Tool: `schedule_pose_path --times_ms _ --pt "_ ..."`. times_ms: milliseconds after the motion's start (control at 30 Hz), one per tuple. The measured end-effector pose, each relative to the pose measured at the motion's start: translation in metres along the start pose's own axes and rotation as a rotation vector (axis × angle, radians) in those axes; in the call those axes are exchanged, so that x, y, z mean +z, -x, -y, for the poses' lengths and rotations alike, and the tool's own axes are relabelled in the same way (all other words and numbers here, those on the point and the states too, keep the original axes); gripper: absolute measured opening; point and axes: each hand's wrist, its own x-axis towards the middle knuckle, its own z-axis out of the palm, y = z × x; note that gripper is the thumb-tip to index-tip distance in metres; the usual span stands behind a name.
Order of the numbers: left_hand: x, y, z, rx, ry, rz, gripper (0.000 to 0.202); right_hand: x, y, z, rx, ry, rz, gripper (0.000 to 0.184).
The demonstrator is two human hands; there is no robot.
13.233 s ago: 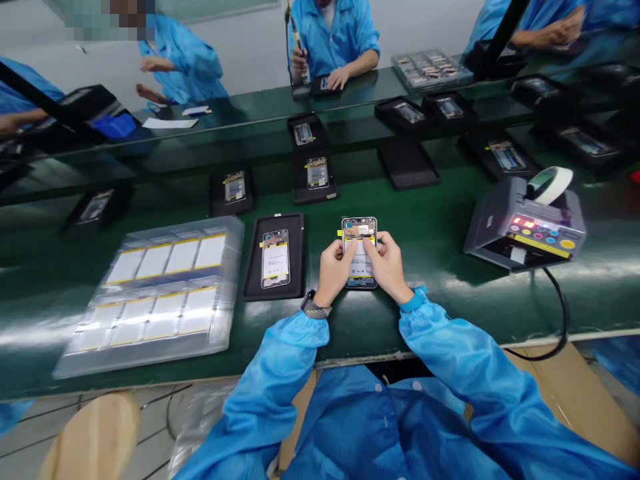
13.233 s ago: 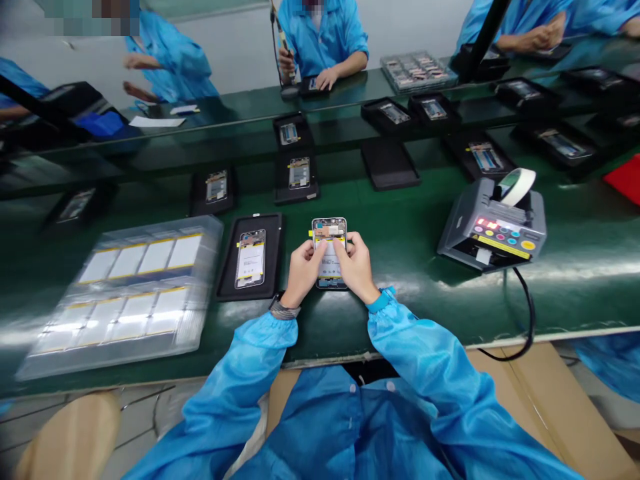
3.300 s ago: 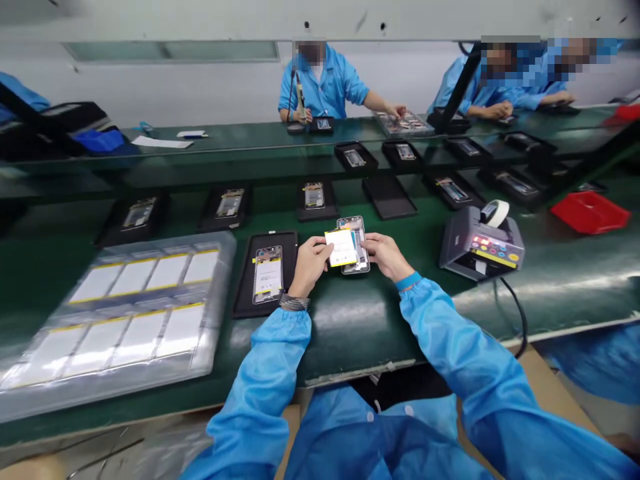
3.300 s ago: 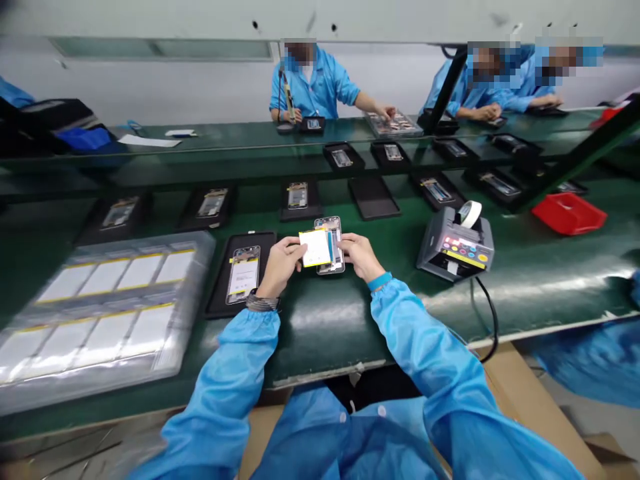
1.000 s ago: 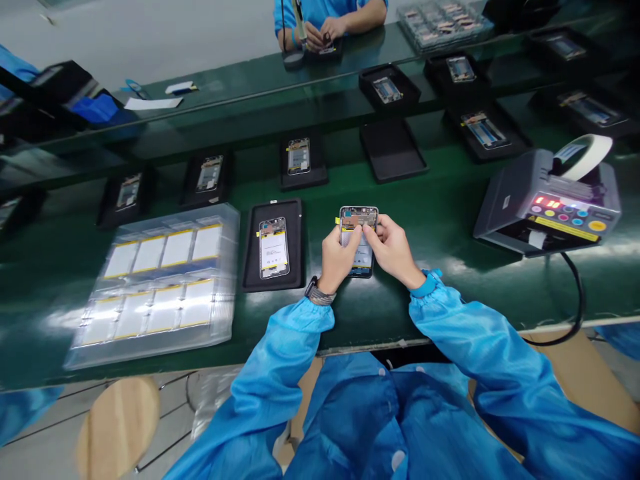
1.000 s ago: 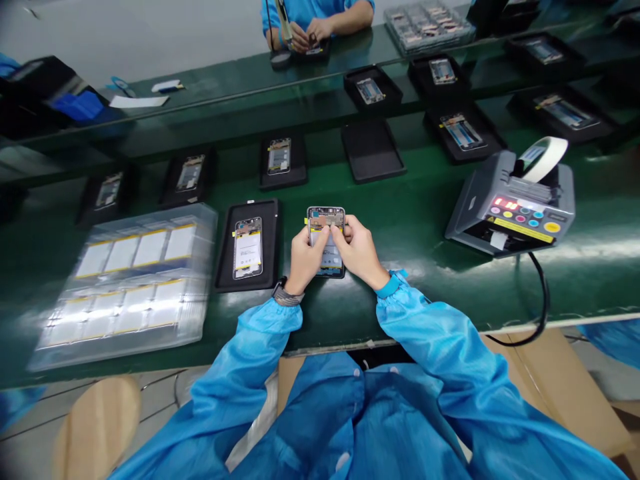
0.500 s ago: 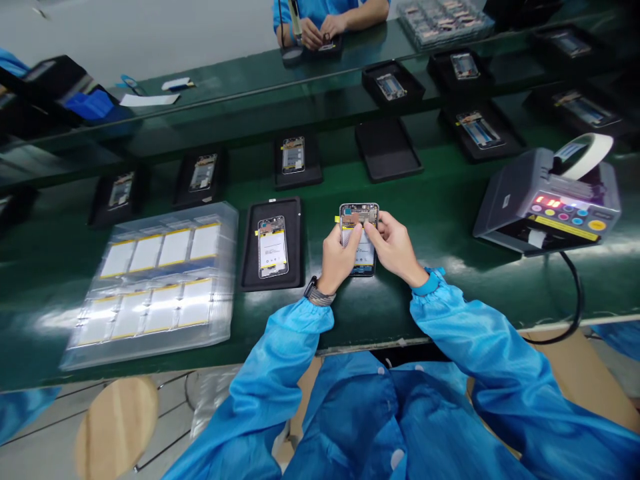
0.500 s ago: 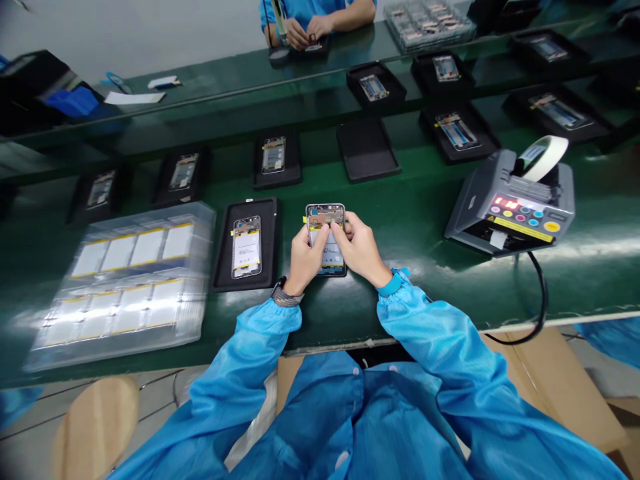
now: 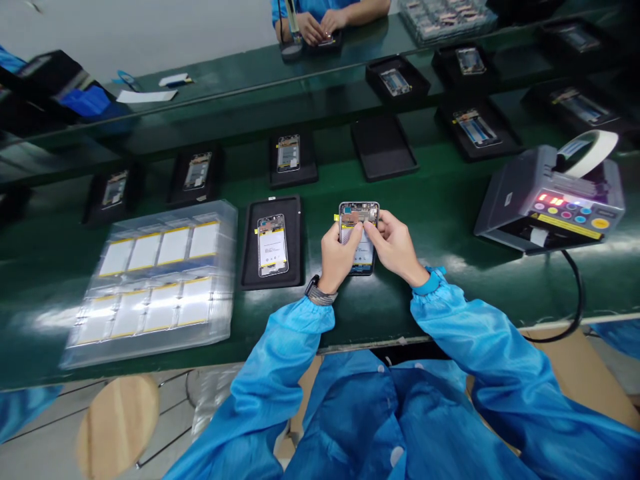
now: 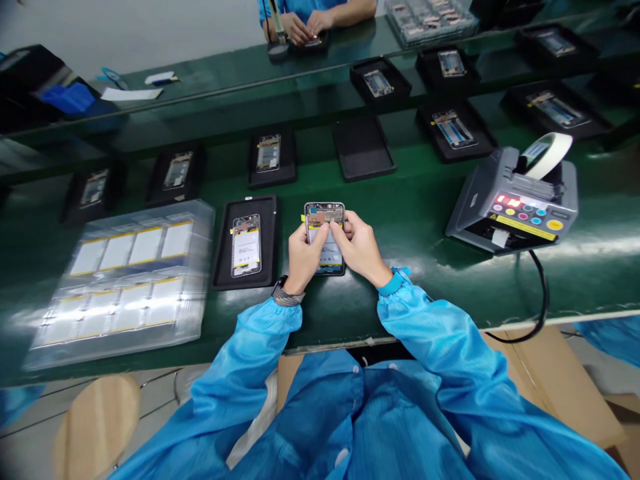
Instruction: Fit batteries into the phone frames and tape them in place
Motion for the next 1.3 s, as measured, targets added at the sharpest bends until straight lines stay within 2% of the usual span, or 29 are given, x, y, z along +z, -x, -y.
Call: schedule_pose_path --times_ms 367,600,733,933,1067,1133,1233,1300 --pt "0.000 0.003 -0.002 0.010 0.014 0.011 0.030 -0.004 0.000 -0.001 -0.019 0.030 0.008 0.041" --pt "0.002 0.004 -0.004 -0.006 -0.041 -0.067 0.027 0.001 0.003 -0.006 -0.056 0.074 -0.059 0.031" --pt "0.003 0.003 0.001 -0.030 -0.039 -0.065 0.025 0.001 0.001 -0.009 -0.056 0.095 -0.080 0.034" --pt "0.002 -0.002 0.004 -0.052 0.076 0.035 0.032 -0.007 -0.005 -0.004 -0.061 0.016 0.026 0.046" --pt "0.001 -0.004 0.005 -0.053 0.101 0.023 0.038 -0.007 -0.005 0.001 -0.060 0.042 0.035 0.049" --pt "0.000 -0.005 0.007 -0.085 0.103 0.003 0.040 -0.004 -0.004 0.005 -0.070 0.064 0.075 0.049" --pt "-0.001 -0.009 0.010 -0.235 0.176 0.008 0.047 -0.006 0.001 0.015 -0.072 0.126 0.128 0.047" --pt "-0.002 -0.011 0.009 -0.366 0.272 0.018 0.049 -0.019 0.013 0.024 -0.066 0.178 0.048 0.045"
